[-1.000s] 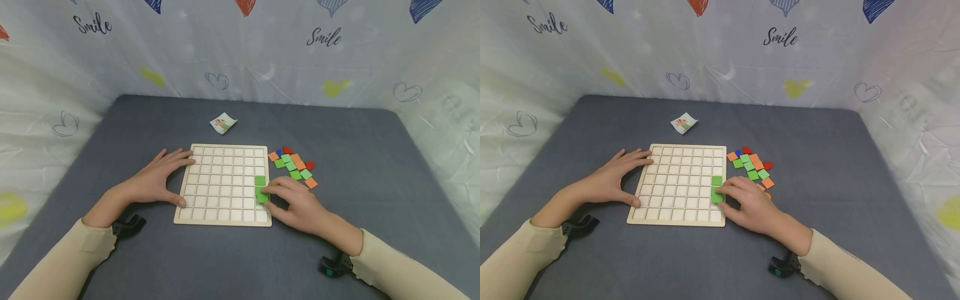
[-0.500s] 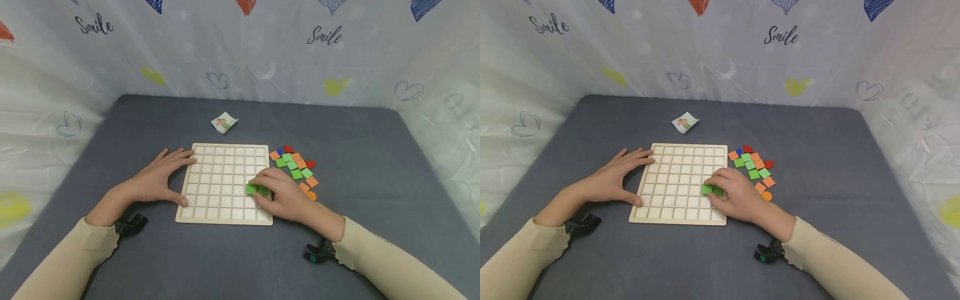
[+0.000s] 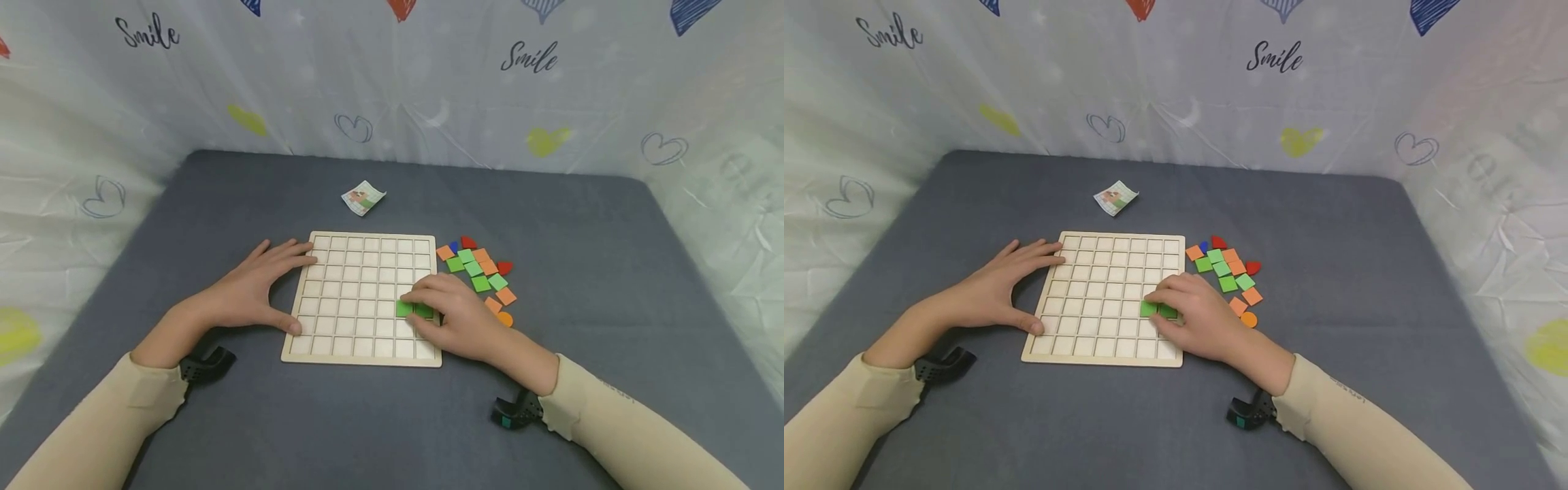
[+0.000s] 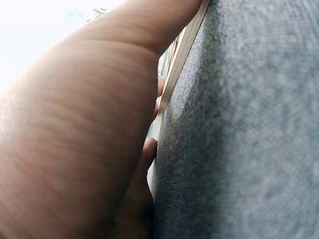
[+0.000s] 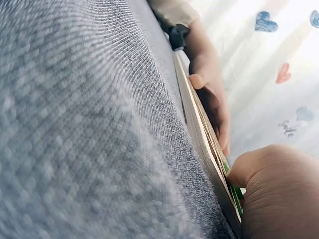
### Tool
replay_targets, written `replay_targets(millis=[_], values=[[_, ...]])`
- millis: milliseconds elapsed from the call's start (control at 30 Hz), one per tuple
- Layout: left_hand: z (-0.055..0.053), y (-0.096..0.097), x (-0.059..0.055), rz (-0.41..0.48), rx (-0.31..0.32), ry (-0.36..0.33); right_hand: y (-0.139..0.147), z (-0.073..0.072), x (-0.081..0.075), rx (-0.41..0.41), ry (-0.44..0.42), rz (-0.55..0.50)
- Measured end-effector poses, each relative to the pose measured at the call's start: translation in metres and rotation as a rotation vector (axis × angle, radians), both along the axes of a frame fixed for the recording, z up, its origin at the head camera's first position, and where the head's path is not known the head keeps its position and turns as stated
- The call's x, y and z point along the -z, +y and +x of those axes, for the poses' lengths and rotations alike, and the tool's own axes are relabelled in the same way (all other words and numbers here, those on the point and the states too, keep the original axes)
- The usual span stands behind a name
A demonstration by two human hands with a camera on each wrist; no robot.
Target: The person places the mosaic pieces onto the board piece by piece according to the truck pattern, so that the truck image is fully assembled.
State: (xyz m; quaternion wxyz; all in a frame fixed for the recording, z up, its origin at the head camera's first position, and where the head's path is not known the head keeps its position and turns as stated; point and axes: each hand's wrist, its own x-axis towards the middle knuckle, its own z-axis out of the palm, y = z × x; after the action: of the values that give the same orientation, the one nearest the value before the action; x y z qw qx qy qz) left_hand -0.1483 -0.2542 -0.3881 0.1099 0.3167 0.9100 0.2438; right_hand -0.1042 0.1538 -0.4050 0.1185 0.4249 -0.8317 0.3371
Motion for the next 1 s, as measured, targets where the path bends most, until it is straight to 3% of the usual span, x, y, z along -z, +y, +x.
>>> replay_targets(millis=[1000], values=[[0.0009, -0.0003, -0.0001, -0.013, 0.000, 0.001, 0.0025, 0.0016, 0.0000, 0.021, 0.007, -0.036]])
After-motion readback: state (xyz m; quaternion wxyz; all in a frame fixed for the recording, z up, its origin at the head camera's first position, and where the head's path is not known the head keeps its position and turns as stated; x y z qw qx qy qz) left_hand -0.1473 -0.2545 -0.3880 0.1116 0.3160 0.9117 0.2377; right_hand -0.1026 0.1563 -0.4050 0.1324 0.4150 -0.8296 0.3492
